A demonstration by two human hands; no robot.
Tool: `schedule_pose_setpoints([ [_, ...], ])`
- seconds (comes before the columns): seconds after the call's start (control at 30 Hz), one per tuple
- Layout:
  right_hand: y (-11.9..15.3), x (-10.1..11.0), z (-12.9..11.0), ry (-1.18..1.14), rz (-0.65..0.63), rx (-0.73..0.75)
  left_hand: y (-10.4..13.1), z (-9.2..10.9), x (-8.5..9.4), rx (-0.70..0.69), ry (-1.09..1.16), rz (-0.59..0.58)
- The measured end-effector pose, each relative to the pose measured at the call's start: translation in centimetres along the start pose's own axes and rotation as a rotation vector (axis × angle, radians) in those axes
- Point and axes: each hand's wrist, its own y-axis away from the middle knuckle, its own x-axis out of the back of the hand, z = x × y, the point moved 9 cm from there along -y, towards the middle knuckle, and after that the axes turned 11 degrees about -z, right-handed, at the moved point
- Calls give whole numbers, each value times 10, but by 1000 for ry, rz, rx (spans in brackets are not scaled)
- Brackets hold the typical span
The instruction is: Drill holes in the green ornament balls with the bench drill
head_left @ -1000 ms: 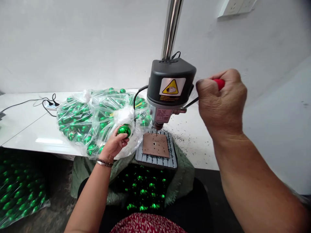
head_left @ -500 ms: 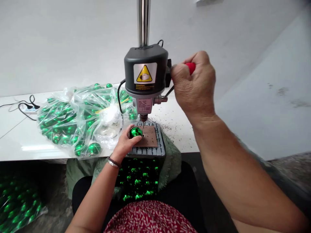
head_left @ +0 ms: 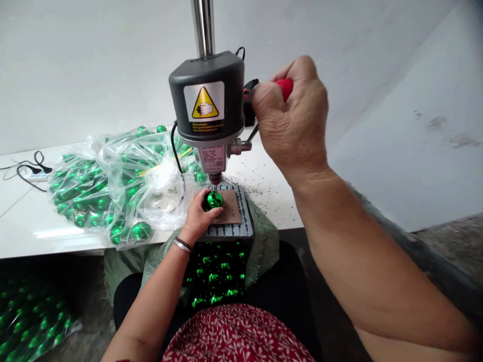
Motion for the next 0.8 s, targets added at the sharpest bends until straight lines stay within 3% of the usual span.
schedule_pose_setpoints([
  [0.17,-1,-1,1,-8,-13,-9,-2,13,-7,-81,-46,-98],
  [0.3,-1,-1,1,-6,-30,-25,2,11,-13,-67,5,-172],
  [0.53,0,-1,1,-7,-32,-34,8,7,-9,24,44,-157],
  [0.8,-1,-2,0,2,-39,-47,-10,4,-1,64,51,-189],
])
